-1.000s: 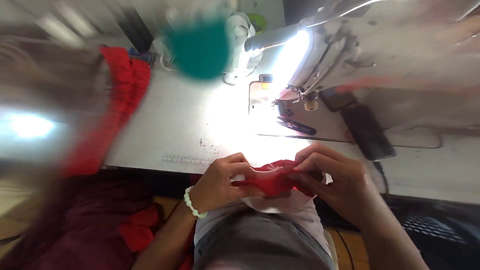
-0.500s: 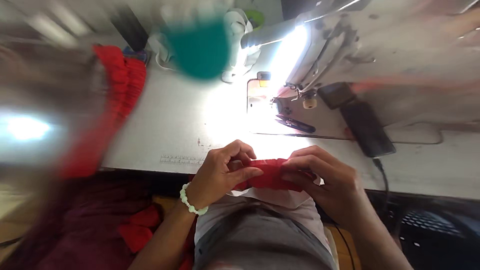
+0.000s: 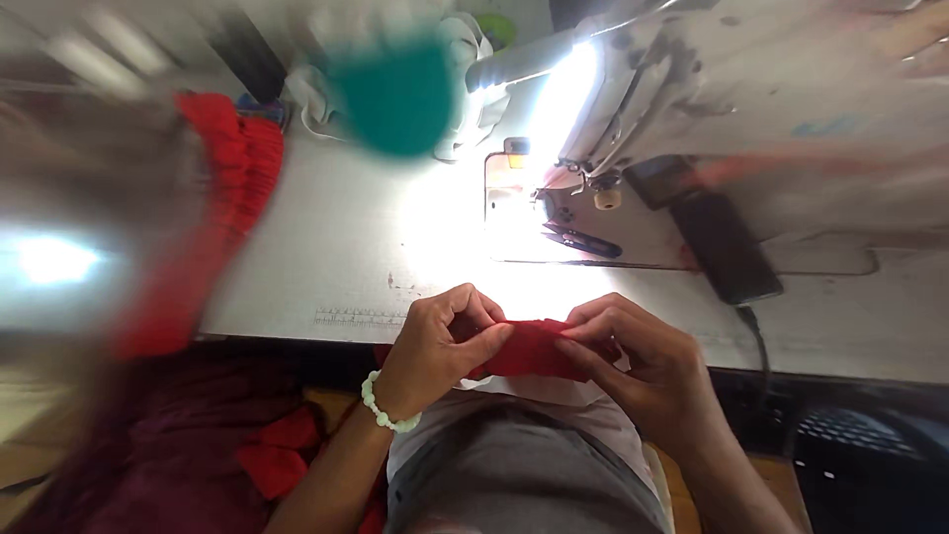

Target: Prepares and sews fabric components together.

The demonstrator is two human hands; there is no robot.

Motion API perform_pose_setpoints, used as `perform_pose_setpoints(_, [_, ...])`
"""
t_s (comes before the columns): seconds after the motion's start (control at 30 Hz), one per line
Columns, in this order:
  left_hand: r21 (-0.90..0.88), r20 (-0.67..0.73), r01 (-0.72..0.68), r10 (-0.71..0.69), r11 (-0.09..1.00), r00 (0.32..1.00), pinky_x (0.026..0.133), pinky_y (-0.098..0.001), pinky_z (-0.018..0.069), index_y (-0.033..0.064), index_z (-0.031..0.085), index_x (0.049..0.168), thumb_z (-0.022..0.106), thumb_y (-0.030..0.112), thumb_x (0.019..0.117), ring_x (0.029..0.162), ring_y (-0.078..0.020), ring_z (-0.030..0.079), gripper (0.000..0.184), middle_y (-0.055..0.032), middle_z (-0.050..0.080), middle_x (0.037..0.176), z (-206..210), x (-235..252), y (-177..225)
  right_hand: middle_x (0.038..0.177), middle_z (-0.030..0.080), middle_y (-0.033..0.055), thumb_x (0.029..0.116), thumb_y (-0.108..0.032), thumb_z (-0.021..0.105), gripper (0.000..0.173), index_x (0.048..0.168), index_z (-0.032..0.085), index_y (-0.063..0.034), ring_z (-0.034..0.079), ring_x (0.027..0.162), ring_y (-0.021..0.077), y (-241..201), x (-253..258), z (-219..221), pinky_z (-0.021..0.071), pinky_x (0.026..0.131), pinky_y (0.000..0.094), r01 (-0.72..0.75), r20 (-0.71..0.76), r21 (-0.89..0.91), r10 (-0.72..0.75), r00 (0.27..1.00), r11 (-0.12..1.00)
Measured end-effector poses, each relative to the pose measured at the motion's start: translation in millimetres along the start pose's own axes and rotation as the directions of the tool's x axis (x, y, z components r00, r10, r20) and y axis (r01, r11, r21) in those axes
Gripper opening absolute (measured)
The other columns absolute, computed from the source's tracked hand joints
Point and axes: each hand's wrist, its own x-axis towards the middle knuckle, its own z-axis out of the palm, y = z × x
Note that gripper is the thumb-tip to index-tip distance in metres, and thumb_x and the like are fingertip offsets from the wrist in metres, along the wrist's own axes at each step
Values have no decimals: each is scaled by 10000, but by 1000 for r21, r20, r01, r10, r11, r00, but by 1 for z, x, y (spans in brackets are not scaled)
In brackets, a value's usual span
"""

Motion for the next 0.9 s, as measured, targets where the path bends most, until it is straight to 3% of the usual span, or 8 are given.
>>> perform_pose_setpoints(0.1, [-28,-33,18,-19,999,999,653,-103,493,90,616,852,708,73,888,753,50,602,101,58,670,863,4,-1,3,946,675,0,941,-171,690,131,903,693,-45,598,796,-79,-2,-1,6,487,661,38,-19,-21,47,20,1000,999])
perform_pose_setpoints(0.17, [4,-20,42,-42,999,999,682,-114,518,72,614,931,686,92,899,771,43,614,81,61,650,862,5,-1,6,940,676,6,933,-157,692,123,897,688,-39,594,776,-82,-4,-1,9,481,638,36,-25,-38,57,27,999,998])
perform_pose_setpoints(0.27, [104,33,40,-43,994,999,663,-90,461,23,698,1088,760,278,900,745,66,552,323,75,615,833,6,-1,8,950,677,7,923,-147,696,115,884,681,-40,602,771,-85,-7,-1,12,493,634,33,-23,-49,44,25,998,999])
perform_pose_setpoints(0.33, [185,39,20,-28,983,999,642,-77,416,42,753,1058,807,371,852,723,75,508,392,75,594,802,8,0,6,947,674,14,919,-140,696,114,878,675,-37,598,776,-87,-8,-1,15,484,635,28,1,-58,19,0,998,1000])
perform_pose_setpoints(0.43, [216,12,32,-36,976,999,635,-63,423,64,765,912,843,303,812,716,82,527,271,69,592,772,9,0,7,935,676,38,906,-120,700,108,868,667,-25,601,806,-73,-7,-2,19,476,668,27,42,-82,-27,-44,996,999])
perform_pose_setpoints(0.6, [117,-8,36,-36,992,999,678,-77,475,55,754,834,843,200,816,761,68,582,171,62,622,786,8,0,5,930,681,32,908,-132,710,114,871,675,-29,604,799,-72,-4,-4,21,478,663,30,37,-98,-23,-39,994,999])
perform_pose_setpoints(0.73, [38,34,52,-53,998,998,740,-94,505,48,770,898,774,143,889,837,43,601,96,45,632,867,5,0,5,934,681,13,928,-149,703,112,901,679,-42,614,800,-64,-3,-4,21,493,647,47,-5,-83,47,8,997,999])
perform_pose_setpoints(0.9, [112,62,72,-80,991,995,765,-103,484,57,773,930,722,171,930,838,49,590,125,58,630,869,3,0,8,925,666,-8,950,-206,681,143,930,714,-68,584,799,-71,-1,0,19,471,676,47,-32,-10,8,32,999,999])
